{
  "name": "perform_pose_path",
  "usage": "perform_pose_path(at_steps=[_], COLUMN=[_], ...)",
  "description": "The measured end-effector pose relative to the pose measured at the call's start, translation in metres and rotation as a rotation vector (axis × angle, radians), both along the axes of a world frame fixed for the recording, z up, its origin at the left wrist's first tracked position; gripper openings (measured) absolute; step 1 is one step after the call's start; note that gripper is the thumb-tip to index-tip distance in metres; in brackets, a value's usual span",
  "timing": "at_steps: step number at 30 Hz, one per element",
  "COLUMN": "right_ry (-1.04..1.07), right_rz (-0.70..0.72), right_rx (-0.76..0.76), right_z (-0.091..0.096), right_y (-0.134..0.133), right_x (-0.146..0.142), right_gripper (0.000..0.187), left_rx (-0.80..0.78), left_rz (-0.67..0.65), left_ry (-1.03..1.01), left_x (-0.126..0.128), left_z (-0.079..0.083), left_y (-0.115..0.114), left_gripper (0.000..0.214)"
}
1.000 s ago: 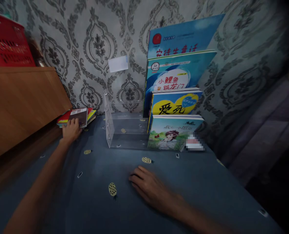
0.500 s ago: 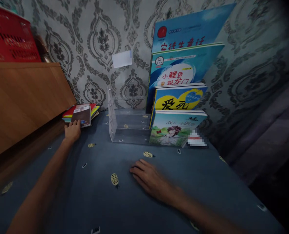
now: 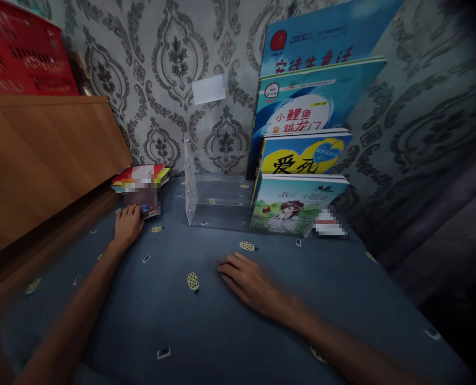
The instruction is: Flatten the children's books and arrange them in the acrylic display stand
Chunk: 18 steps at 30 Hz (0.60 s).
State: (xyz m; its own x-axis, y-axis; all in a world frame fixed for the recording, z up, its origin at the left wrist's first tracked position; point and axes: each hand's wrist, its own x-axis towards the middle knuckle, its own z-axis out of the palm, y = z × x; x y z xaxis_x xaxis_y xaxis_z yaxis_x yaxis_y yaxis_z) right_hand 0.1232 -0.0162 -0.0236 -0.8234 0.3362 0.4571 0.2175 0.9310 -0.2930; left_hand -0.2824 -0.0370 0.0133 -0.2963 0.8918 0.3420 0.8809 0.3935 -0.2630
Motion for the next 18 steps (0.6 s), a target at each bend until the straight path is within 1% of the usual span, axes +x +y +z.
perform_pose_path(at_steps=[4,9,12,15,18], right_ry=[-0.002,-0.019,-0.035,-0.055,-0.037], right_rz=[-0.007,-0.002,-0.007,-0.008,-0.001], right_rx=[-0.006,0.002,0.002,-0.006,-0.011], right_z=[-0.001,0.001,0.003,0.004,0.002], right_y=[0.000,0.001,0.000,0.000,0.000], right_x=[-0.001,-0.001,-0.001,-0.001,-0.001], right_gripper=[0.026,0.024,0.023,0.022,0.022], left_rx=[0.014,0.011,-0.025,-0.106,-0.171], left_rz=[-0.016,-0.017,-0.033,-0.048,-0.114], left_ry=[-0.017,-0.041,-0.039,-0.036,-0.025], left_x=[0.003,0.011,0.019,0.028,0.034], left_z=[-0.005,-0.006,-0.003,0.003,0.010], left_y=[-0.012,-0.023,-0.028,-0.031,-0.031], left_gripper=[0.047,0.048,0.047,0.040,0.037])
